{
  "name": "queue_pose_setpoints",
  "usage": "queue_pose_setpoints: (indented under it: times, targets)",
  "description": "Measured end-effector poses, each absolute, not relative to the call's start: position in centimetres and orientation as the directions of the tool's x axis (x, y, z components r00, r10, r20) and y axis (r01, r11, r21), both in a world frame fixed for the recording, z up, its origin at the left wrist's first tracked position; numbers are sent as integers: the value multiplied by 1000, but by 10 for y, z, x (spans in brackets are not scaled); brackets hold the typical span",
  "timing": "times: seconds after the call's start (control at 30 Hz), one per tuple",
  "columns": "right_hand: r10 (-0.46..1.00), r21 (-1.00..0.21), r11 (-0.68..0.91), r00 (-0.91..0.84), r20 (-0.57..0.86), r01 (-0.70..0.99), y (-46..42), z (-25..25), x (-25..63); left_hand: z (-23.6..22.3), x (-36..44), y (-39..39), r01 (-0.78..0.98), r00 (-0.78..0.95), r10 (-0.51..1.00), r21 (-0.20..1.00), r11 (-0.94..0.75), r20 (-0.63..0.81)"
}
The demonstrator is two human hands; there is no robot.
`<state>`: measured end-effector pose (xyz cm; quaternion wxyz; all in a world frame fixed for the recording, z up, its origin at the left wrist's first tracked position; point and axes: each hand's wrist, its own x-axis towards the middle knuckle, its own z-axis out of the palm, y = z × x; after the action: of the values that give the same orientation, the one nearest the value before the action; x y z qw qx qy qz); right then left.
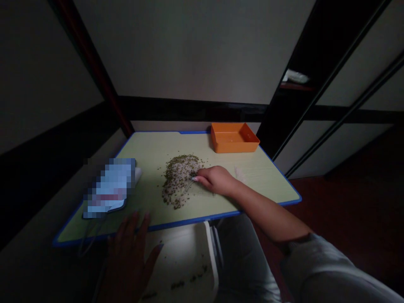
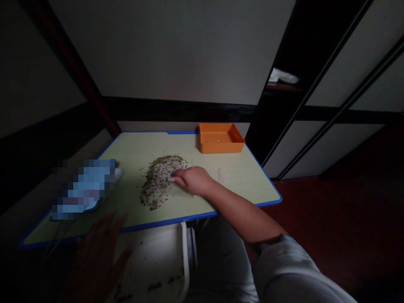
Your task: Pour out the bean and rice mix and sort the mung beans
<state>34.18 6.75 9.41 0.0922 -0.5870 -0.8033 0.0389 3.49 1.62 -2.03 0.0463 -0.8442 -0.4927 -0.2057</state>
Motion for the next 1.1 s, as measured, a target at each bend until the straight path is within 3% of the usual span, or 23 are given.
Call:
queue_pose_setpoints:
  times: [0.17, 0.27, 0.53, 1.1]
  targets:
    - [987, -23, 159, -159, 4, 987, 56, 115, 352, -21, 37, 19, 837, 446, 765, 86, -541, 465]
    - [996, 8, 82, -82, -20, 997, 47, 117, 355, -23, 37, 21, 825, 463, 741, 69, -561, 487]
    - [998, -75, -48, 44, -45, 996, 40, 89, 352, -29, 33, 21, 820, 472, 732, 60, -569, 492]
    - [999, -180, 11, -1, 53, 984, 36, 77, 349, -33, 35, 23, 837, 448, 721, 35, -546, 528]
